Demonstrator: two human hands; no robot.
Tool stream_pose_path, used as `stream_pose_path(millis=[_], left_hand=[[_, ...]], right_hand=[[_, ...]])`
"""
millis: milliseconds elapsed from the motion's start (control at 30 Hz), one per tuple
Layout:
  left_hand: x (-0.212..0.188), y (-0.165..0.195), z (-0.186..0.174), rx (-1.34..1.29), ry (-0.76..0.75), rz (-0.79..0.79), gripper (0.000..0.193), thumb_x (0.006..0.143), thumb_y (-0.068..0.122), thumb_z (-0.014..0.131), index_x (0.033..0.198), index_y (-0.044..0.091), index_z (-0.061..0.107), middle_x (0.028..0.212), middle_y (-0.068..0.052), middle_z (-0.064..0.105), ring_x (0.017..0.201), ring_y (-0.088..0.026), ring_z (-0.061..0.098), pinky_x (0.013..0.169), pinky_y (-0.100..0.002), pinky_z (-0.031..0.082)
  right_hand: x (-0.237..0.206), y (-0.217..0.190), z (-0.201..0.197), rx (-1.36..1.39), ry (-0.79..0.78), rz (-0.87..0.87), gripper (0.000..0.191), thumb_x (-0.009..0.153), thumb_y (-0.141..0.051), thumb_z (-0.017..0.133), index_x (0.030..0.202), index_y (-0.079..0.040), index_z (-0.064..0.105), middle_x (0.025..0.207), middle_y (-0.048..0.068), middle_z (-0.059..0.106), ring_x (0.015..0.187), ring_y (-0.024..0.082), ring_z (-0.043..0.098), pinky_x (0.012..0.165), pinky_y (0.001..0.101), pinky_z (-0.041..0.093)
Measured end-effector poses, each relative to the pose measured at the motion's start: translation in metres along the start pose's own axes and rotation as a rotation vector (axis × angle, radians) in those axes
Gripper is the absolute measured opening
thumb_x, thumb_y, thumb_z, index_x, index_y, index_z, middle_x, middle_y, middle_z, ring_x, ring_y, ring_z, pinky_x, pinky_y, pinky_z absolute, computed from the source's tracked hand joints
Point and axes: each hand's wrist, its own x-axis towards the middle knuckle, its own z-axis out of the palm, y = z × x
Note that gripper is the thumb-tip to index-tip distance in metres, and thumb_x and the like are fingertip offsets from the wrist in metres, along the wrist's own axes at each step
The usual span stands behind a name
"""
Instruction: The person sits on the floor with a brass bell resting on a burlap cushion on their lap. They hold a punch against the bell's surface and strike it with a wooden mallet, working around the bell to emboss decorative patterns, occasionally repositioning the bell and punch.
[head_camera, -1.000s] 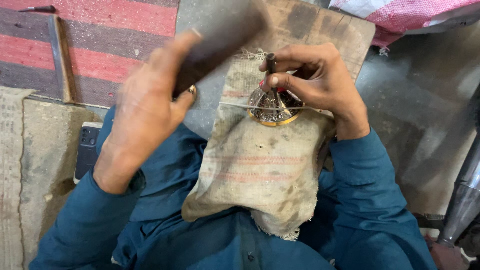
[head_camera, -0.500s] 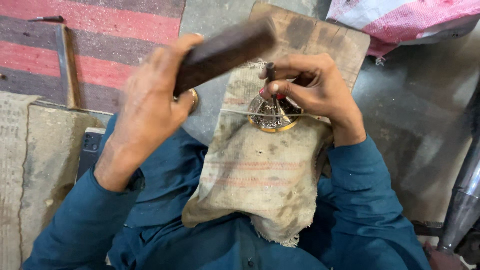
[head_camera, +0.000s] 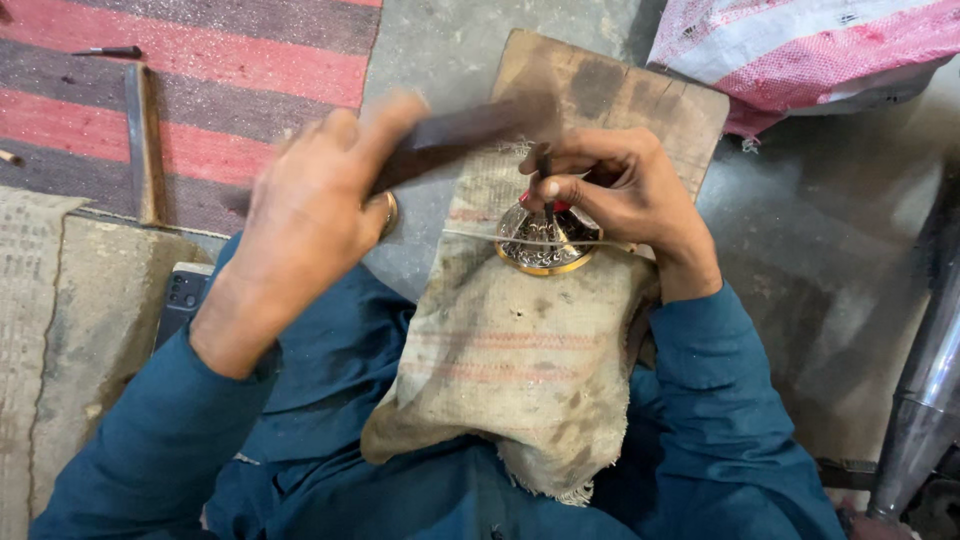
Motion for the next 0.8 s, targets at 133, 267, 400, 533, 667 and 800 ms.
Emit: stream_pose_path(millis=[133, 267, 400, 533, 667, 800], left_hand=[[0.003, 0.001, -0.002, -0.015, 0.001, 0.052, 0.075, 0.082, 0.001, 0.072, 0.149, 0.014, 0.043, 0.122, -0.023, 0.061, 0.115, -0.045, 0.061, 0.096, -0.051, 0.049], [0.002, 0.005, -0.004, 0.322, -0.075, -0.040, 0.076, 0.082, 0.003, 0.075, 0.152, 0.020, 0.050, 0.108, -0.021, 0.064, 0.106, -0.044, 0.063, 0.097, -0.053, 0.049], [0.004, 0.009, -0.008, 0.043, 0.053, 0.119, 0.075, 0.080, -0.002, 0.071, 0.148, 0.014, 0.045, 0.119, -0.023, 0.060, 0.112, -0.045, 0.060, 0.097, -0.052, 0.049], [0.004, 0.008, -0.007, -0.033, 0.102, 0.157, 0.075, 0.086, -0.001, 0.070, 0.152, 0.017, 0.040, 0.119, -0.022, 0.058, 0.114, -0.043, 0.060, 0.101, -0.053, 0.049], [-0.012, -0.005, 0.006, 0.346, -0.069, -0.012, 0.077, 0.077, 0.007, 0.077, 0.148, 0.019, 0.049, 0.105, -0.021, 0.063, 0.102, -0.043, 0.064, 0.088, -0.054, 0.050], [-0.046, -0.047, 0.018, 0.102, -0.292, -0.267, 0.073, 0.081, 0.007, 0.070, 0.150, 0.018, 0.048, 0.116, -0.022, 0.066, 0.111, -0.043, 0.064, 0.091, -0.050, 0.051]], right_hand=[[0.001, 0.002, -0.001, 0.035, -0.012, -0.008, 0.021, 0.097, -0.005, 0.074, 0.115, 0.006, 0.070, 0.095, 0.009, 0.076, 0.093, 0.015, 0.075, 0.086, 0.0274, 0.062], [0.000, 0.003, -0.002, 0.063, -0.033, -0.020, 0.020, 0.098, -0.006, 0.072, 0.114, 0.006, 0.069, 0.095, 0.009, 0.075, 0.093, 0.014, 0.075, 0.086, 0.0273, 0.061], [0.000, 0.004, -0.002, 0.050, -0.033, -0.050, 0.020, 0.098, -0.005, 0.073, 0.114, 0.006, 0.070, 0.094, 0.009, 0.075, 0.091, 0.015, 0.075, 0.087, 0.0276, 0.061], [0.000, 0.007, -0.003, 0.028, -0.016, -0.039, 0.019, 0.097, -0.002, 0.072, 0.115, 0.005, 0.070, 0.094, 0.010, 0.076, 0.091, 0.015, 0.075, 0.086, 0.0270, 0.061], [-0.002, 0.020, -0.008, 0.014, -0.027, -0.066, 0.018, 0.096, 0.001, 0.070, 0.114, 0.005, 0.069, 0.103, 0.011, 0.075, 0.094, 0.018, 0.076, 0.083, 0.0296, 0.062], [-0.014, 0.044, -0.018, 0.220, 0.214, -0.114, 0.014, 0.102, -0.002, 0.065, 0.115, 0.002, 0.063, 0.101, 0.011, 0.073, 0.094, 0.023, 0.076, 0.082, 0.0353, 0.067]])
